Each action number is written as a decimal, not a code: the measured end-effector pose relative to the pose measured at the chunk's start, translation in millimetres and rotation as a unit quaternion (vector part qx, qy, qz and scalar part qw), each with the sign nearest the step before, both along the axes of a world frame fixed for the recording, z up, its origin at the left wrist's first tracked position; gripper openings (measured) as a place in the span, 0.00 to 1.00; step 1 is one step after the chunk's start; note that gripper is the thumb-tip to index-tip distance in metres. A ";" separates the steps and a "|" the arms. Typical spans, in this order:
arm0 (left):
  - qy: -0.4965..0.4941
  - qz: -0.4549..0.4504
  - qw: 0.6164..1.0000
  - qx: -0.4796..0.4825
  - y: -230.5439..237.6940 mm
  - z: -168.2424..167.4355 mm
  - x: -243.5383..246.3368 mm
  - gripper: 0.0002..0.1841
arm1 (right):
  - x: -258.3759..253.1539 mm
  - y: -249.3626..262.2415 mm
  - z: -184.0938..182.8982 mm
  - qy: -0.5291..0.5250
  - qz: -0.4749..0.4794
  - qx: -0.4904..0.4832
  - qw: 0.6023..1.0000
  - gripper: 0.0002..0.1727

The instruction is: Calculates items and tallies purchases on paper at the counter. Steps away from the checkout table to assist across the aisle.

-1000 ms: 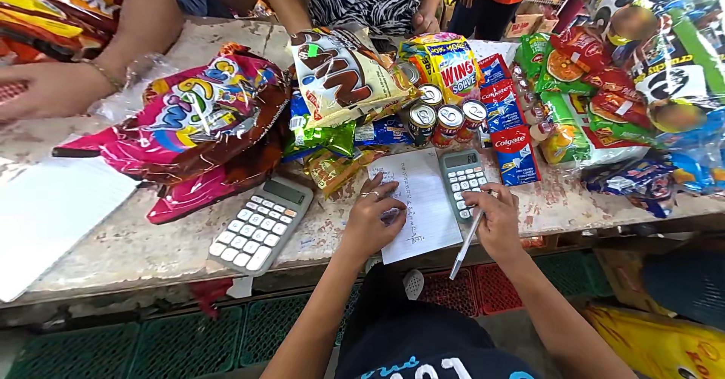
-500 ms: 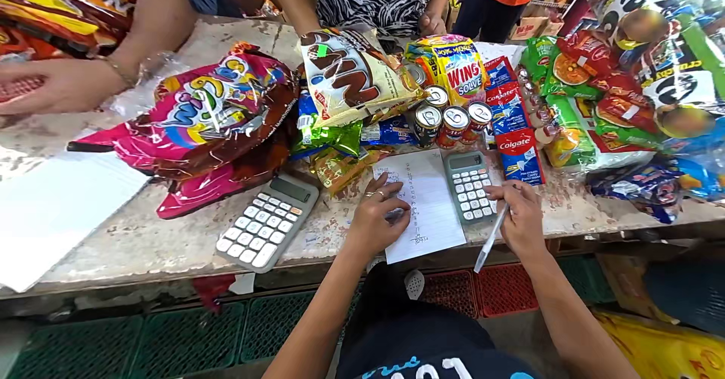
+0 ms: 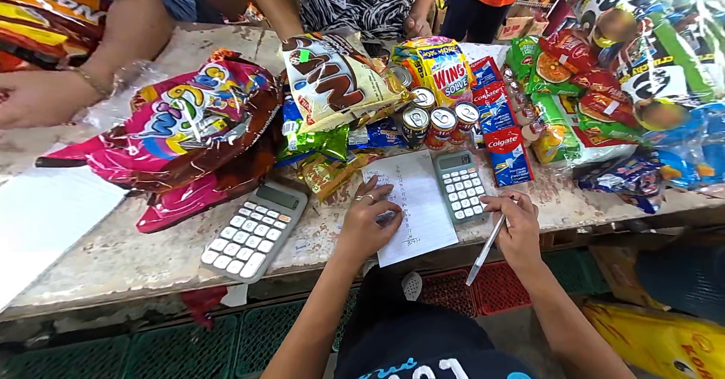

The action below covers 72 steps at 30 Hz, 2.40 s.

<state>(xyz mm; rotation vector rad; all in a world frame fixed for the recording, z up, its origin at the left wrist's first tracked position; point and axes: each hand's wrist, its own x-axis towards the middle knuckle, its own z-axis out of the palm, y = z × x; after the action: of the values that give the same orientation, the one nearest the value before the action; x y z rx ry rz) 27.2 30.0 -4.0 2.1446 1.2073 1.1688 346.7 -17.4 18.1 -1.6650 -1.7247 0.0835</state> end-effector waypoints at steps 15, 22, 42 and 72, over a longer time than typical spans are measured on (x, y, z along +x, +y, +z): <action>-0.002 -0.003 1.000 -0.006 1.3 0.9 -0.2 0.09 | 1.5 8.2 -17.9 -0.038 0.011 -0.009 0.999 0.17; 0.006 -0.005 1.000 -0.004 0.9 -0.3 -0.6 0.09 | -21.4 15.6 -14.0 -0.052 0.023 -0.009 0.998 0.16; -0.001 0.000 1.000 -0.001 0.8 -5.9 -1.4 0.09 | 19.9 7.1 -41.8 -0.031 -0.039 0.008 0.999 0.15; -0.017 -0.019 0.999 -0.030 -0.8 -5.0 -5.1 0.13 | -16.2 14.7 -18.7 -0.001 0.012 0.016 1.000 0.15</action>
<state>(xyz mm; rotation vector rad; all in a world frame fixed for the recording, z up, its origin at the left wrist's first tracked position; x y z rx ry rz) 22.1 29.2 -9.0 2.0859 1.1679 1.1338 330.5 -2.7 -0.6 -1.6210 -1.7392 0.0657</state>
